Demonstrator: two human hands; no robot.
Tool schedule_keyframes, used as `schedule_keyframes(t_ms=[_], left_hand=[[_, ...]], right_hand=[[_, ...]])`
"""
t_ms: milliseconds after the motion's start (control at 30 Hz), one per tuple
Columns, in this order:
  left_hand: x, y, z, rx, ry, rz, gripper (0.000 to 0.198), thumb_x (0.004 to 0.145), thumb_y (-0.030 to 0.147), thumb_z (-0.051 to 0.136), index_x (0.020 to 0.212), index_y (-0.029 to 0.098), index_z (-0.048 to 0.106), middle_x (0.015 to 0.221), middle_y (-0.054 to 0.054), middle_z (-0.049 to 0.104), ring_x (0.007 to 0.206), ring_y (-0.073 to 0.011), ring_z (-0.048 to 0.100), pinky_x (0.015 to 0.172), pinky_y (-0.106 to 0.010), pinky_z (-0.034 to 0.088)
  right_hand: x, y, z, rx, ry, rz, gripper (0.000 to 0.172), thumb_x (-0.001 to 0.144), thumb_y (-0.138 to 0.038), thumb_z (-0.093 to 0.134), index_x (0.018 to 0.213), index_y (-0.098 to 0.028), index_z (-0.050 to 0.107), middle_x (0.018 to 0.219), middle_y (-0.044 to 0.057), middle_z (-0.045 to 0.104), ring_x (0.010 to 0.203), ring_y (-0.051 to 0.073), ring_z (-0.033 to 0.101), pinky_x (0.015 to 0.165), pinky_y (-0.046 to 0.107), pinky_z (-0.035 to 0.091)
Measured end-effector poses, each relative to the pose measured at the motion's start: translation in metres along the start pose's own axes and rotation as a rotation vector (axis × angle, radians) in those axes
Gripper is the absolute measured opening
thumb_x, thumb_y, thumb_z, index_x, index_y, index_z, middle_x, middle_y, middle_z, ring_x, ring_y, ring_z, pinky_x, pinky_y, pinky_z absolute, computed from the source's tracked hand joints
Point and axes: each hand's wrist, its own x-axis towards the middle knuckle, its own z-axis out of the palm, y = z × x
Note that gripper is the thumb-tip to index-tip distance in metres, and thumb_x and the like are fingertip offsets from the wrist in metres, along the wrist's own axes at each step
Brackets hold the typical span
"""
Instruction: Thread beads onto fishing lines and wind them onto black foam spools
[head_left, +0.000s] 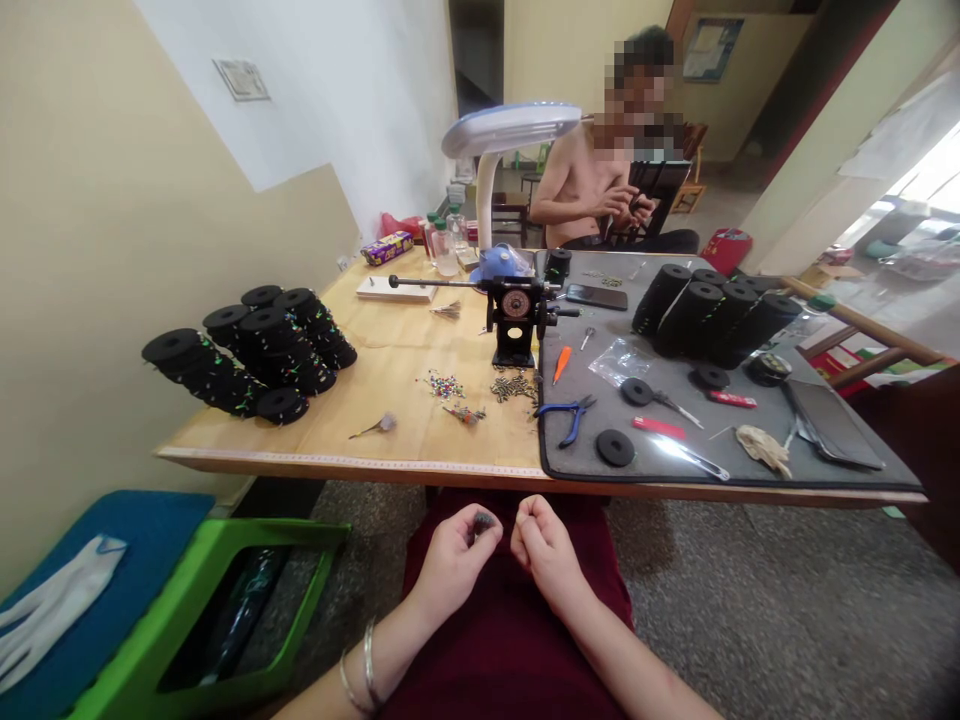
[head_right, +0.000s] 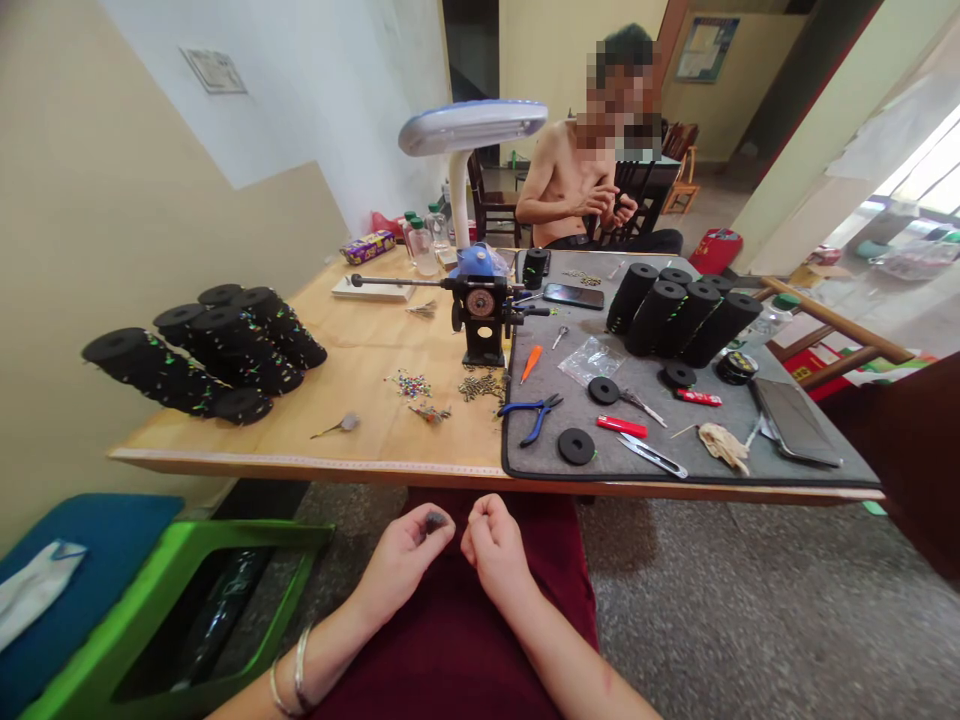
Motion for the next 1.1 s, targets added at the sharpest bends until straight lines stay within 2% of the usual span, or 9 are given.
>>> schedule_keyframes(t_ms=[200, 367, 533, 733, 900, 1033, 1100], left_hand=[[0.001, 0.002, 0.001, -0.02, -0.017, -0.037, 0.017, 0.076, 0.031, 0.062, 0.073, 0.015, 0.064, 0.066, -0.001, 0.059, 0.062, -0.014, 0.05, 0.06, -0.024, 0.04], [0.001, 0.003, -0.003, -0.156, 0.004, -0.074, 0.021, 0.079, 0.035, 0.059, 0.088, 0.016, 0.062, 0.061, 0.004, 0.048, 0.054, -0.0105, 0.042, 0.052, -0.021, 0.035], [0.002, 0.005, -0.004, -0.149, 0.003, -0.05, 0.016, 0.079, 0.032, 0.056, 0.081, 0.016, 0.061, 0.06, 0.004, 0.049, 0.054, -0.0113, 0.043, 0.053, -0.022, 0.035], [0.004, 0.0, -0.002, -0.177, 0.078, -0.071, 0.015, 0.079, 0.03, 0.054, 0.082, 0.017, 0.06, 0.055, 0.006, 0.043, 0.051, -0.0109, 0.041, 0.051, -0.021, 0.033], [0.008, -0.005, -0.007, -0.255, 0.134, -0.07, 0.014, 0.08, 0.03, 0.054, 0.082, 0.017, 0.059, 0.053, 0.007, 0.039, 0.051, -0.0096, 0.038, 0.05, -0.02, 0.03], [0.014, -0.006, -0.023, -0.336, 0.251, -0.067, 0.014, 0.077, 0.03, 0.058, 0.081, 0.016, 0.06, 0.056, 0.006, 0.042, 0.052, -0.0091, 0.038, 0.049, -0.02, 0.029], [0.014, -0.005, -0.031, -0.347, 0.233, -0.09, 0.015, 0.077, 0.03, 0.059, 0.082, 0.016, 0.061, 0.057, 0.005, 0.044, 0.053, -0.0092, 0.039, 0.05, -0.02, 0.029]], right_hand=[[0.002, 0.003, -0.001, 0.031, -0.023, 0.0, 0.024, 0.08, -0.04, 0.053, 0.074, -0.022, 0.039, 0.047, -0.012, 0.033, 0.04, 0.006, 0.024, 0.041, 0.02, 0.018], [0.001, -0.002, -0.004, -0.014, -0.06, 0.079, 0.025, 0.08, -0.044, 0.055, 0.078, -0.021, 0.046, 0.048, -0.011, 0.032, 0.043, 0.007, 0.022, 0.043, 0.021, 0.017], [-0.001, -0.005, -0.002, -0.227, -0.094, 0.009, 0.019, 0.072, -0.029, 0.058, 0.06, -0.019, 0.047, 0.051, -0.007, 0.037, 0.049, 0.009, 0.028, 0.048, 0.022, 0.023], [-0.002, -0.006, -0.003, -0.299, -0.051, -0.01, 0.009, 0.064, -0.018, 0.048, 0.056, -0.02, 0.043, 0.049, -0.008, 0.034, 0.048, 0.008, 0.026, 0.047, 0.022, 0.022], [-0.003, -0.004, -0.004, -0.232, -0.039, 0.019, 0.01, 0.064, -0.02, 0.049, 0.056, -0.02, 0.043, 0.048, -0.009, 0.032, 0.046, 0.007, 0.023, 0.046, 0.022, 0.019], [-0.004, -0.006, -0.006, -0.081, 0.016, 0.08, 0.014, 0.067, -0.022, 0.055, 0.059, -0.02, 0.043, 0.046, -0.01, 0.031, 0.044, 0.006, 0.021, 0.043, 0.021, 0.016], [-0.004, -0.008, -0.007, 0.045, 0.021, 0.125, 0.016, 0.071, -0.027, 0.057, 0.065, -0.02, 0.045, 0.044, -0.011, 0.032, 0.041, 0.006, 0.019, 0.042, 0.02, 0.014]])
